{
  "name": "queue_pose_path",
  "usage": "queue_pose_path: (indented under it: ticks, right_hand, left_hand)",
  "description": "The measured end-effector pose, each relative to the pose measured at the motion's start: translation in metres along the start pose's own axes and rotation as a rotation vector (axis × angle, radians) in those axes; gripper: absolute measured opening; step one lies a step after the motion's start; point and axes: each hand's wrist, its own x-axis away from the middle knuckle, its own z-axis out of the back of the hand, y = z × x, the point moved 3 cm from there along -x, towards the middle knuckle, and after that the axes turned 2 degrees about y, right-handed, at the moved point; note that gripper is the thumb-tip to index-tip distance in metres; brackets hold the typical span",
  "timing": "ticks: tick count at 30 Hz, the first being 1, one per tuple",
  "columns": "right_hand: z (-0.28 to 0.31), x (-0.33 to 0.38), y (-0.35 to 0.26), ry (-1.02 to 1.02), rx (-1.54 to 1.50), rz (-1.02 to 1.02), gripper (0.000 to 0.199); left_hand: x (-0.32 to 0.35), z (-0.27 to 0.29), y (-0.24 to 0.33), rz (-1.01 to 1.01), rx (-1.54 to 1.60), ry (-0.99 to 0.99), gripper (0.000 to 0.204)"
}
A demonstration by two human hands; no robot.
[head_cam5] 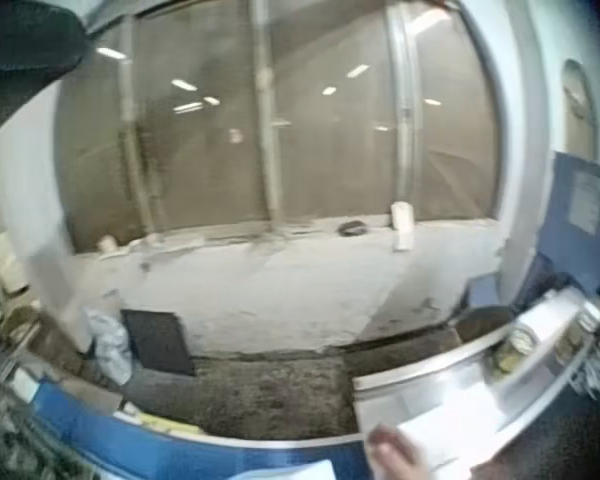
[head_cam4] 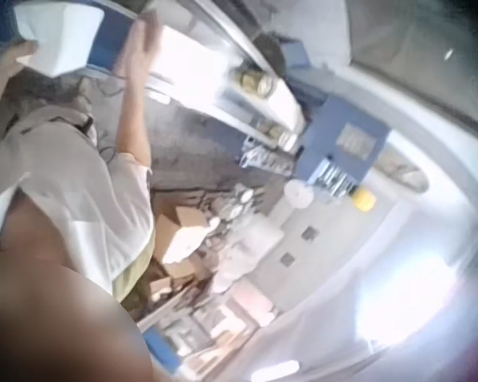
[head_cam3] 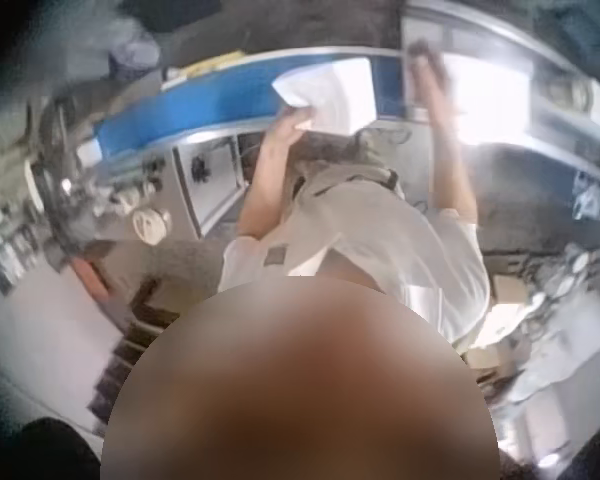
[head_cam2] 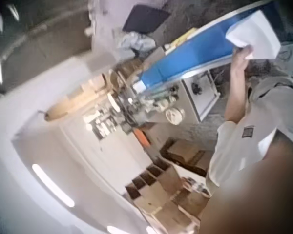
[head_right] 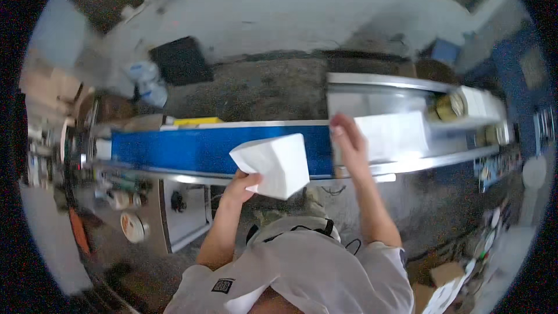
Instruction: Bagging and boxing paper products using a heat sealer and organizing stacks on a conveyor belt.
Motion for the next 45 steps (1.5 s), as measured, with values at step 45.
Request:
queue_pose_path:
  ticks: [45]
  right_hand:
    - [-1.247,0.073,0.168,-0.826,-0.545,-0.593,0.068]
  left_hand:
    - [0.431,0.401,-0.078,0.176,0.342,1.561,0.049]
